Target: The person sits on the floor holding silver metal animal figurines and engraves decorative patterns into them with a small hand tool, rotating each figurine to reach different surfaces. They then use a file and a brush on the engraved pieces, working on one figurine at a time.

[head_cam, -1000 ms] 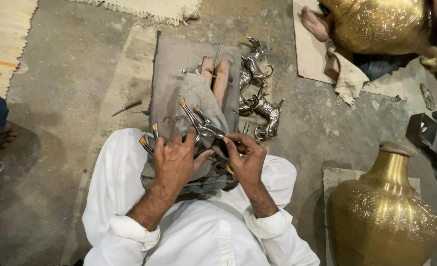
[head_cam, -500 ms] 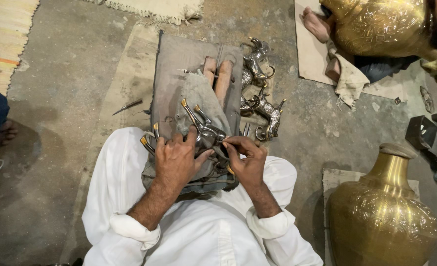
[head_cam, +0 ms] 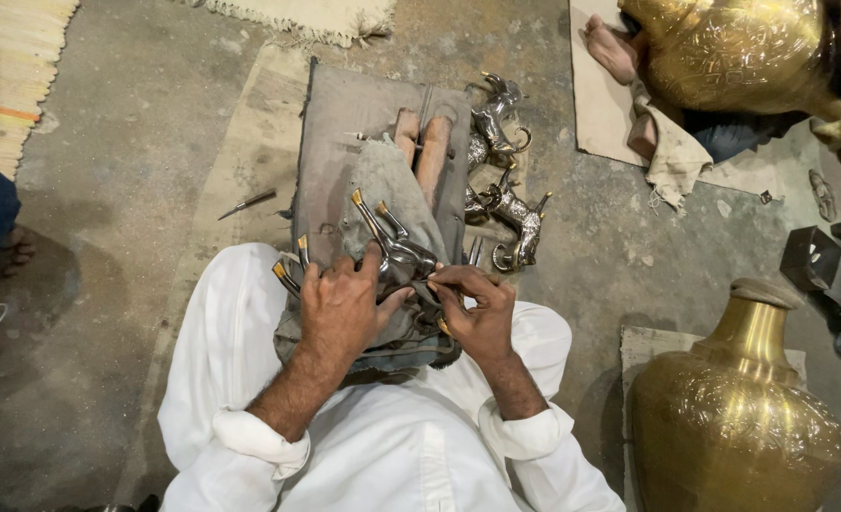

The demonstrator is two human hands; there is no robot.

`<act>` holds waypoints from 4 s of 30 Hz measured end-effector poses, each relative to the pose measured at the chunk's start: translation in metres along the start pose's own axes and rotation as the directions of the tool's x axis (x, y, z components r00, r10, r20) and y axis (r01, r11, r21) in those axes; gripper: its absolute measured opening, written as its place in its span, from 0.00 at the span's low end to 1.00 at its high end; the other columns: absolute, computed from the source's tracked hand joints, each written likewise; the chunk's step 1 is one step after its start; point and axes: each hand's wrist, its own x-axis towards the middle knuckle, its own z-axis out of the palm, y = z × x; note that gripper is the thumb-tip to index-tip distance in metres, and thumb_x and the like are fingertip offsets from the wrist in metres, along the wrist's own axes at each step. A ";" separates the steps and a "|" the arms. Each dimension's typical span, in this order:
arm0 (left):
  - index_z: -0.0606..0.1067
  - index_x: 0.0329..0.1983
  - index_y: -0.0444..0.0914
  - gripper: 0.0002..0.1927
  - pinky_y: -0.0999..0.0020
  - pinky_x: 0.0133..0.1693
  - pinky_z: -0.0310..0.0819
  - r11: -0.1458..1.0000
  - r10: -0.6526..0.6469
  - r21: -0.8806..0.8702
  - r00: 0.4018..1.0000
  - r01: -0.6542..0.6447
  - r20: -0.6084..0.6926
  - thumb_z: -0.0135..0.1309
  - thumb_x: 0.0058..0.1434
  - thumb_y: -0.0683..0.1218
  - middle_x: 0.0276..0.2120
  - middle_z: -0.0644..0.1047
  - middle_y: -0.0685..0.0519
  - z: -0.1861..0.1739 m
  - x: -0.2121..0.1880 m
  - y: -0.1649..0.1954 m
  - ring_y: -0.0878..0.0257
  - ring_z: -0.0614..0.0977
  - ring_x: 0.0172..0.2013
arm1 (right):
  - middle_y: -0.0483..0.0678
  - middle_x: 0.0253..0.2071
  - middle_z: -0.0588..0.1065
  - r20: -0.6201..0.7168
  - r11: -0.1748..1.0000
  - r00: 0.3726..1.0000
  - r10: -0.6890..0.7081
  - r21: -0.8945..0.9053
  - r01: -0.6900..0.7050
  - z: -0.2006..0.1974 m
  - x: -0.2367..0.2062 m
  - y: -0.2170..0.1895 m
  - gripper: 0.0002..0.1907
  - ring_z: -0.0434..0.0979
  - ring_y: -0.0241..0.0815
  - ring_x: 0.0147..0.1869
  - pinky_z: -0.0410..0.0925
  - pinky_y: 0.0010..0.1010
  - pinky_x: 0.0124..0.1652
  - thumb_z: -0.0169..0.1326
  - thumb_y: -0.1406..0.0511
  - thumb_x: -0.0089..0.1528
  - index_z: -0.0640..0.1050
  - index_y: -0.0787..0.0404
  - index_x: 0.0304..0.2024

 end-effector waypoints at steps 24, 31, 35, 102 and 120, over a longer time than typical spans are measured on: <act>0.74 0.60 0.37 0.41 0.55 0.48 0.69 1.000 -0.017 0.014 0.999 0.017 0.037 0.58 0.56 0.72 0.32 0.81 0.44 0.000 0.003 0.000 0.55 0.85 0.28 | 0.46 0.36 0.82 -0.100 0.954 0.961 0.259 0.185 -0.238 0.011 0.008 0.017 0.06 0.79 0.27 0.35 0.71 0.17 0.34 0.62 0.72 0.63 0.82 0.68 0.42; 0.74 0.59 0.37 0.41 0.54 0.46 0.69 1.000 -0.009 -0.016 1.000 0.009 -0.019 0.59 0.54 0.71 0.30 0.80 0.45 -0.001 0.002 0.000 0.54 0.84 0.30 | 0.46 0.37 0.82 -0.124 0.938 0.948 0.292 0.233 -0.258 0.017 0.015 0.017 0.05 0.79 0.27 0.37 0.72 0.17 0.36 0.62 0.72 0.64 0.82 0.68 0.42; 0.74 0.60 0.37 0.41 0.55 0.46 0.69 1.000 -0.013 0.001 1.000 0.013 -0.004 0.59 0.55 0.71 0.31 0.80 0.45 -0.001 0.002 0.001 0.55 0.84 0.29 | 0.46 0.37 0.82 -0.128 0.947 0.954 0.270 0.218 -0.238 0.017 0.018 0.013 0.06 0.81 0.27 0.39 0.74 0.18 0.37 0.62 0.72 0.63 0.82 0.69 0.43; 0.70 0.64 0.41 0.42 0.50 0.60 0.64 0.998 0.036 -0.053 0.967 -0.024 0.252 0.56 0.57 0.73 0.34 0.82 0.45 -0.010 0.030 -0.013 0.54 0.84 0.41 | 0.49 0.37 0.83 0.319 0.987 0.946 -0.060 -0.120 0.103 -0.031 0.047 -0.010 0.06 0.87 0.39 0.39 0.80 0.28 0.39 0.63 0.72 0.60 0.84 0.63 0.41; 0.70 0.65 0.41 0.43 0.50 0.59 0.65 0.997 0.022 -0.079 0.965 -0.001 0.262 0.55 0.57 0.74 0.29 0.82 0.46 -0.015 0.028 -0.012 0.53 0.85 0.39 | 0.48 0.38 0.83 0.487 0.948 0.845 -0.221 -0.095 0.303 -0.046 0.064 -0.006 0.08 0.85 0.46 0.43 0.77 0.34 0.42 0.64 0.75 0.55 0.82 0.62 0.36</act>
